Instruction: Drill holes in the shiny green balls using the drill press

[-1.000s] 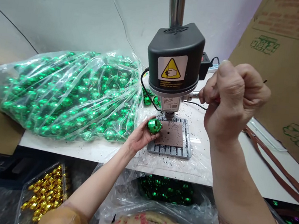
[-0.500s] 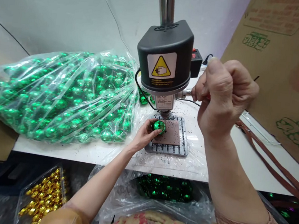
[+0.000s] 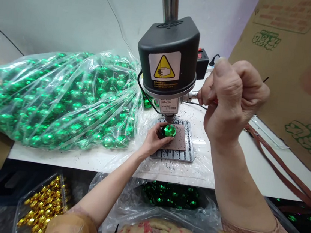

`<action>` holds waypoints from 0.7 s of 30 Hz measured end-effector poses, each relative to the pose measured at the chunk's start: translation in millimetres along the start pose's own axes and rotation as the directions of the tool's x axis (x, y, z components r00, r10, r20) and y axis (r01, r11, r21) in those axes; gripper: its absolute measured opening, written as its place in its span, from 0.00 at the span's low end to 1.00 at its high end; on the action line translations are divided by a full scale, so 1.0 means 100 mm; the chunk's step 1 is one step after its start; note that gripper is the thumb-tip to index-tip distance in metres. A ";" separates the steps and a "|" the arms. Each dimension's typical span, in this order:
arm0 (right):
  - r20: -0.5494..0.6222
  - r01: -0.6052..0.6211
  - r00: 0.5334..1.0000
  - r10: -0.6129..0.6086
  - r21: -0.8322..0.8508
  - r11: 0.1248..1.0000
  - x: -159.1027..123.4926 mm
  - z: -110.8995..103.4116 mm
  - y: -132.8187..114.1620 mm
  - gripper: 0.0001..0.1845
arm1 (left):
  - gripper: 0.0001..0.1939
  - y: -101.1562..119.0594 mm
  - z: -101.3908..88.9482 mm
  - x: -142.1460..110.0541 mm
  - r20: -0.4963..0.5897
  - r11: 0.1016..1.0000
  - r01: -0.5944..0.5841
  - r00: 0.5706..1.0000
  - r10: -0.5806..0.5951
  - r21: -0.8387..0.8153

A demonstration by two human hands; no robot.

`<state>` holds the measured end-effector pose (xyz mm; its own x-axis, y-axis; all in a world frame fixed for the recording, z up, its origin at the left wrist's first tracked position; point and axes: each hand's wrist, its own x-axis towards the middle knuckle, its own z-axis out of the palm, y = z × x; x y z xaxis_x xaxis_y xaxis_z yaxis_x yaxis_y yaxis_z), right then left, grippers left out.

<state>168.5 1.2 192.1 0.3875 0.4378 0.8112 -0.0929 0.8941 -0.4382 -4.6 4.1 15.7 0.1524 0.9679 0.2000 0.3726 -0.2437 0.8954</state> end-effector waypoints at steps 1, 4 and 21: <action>0.004 0.003 1.000 -0.003 0.001 1.000 0.00 0.00 0.00 0.25 | 0.30 0.00 0.01 -0.01 -0.021 0.999 -0.028 0.999 0.029 0.042; 0.016 -0.001 1.000 0.001 0.012 1.000 0.01 0.01 -0.01 0.25 | 0.29 0.00 0.04 -0.05 -0.025 0.989 -0.104 0.994 0.108 0.105; -0.021 0.158 0.987 -0.157 0.018 0.987 -0.23 -0.05 0.11 0.31 | 0.28 0.01 0.10 -0.10 -0.001 0.994 -0.109 0.994 0.109 0.028</action>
<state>163.4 0.5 166.5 0.4164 0.2896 0.8618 -0.0472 0.9535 -0.2976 3.2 -6.2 10.8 0.1913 0.9356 0.2969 0.3790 -0.3494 0.8569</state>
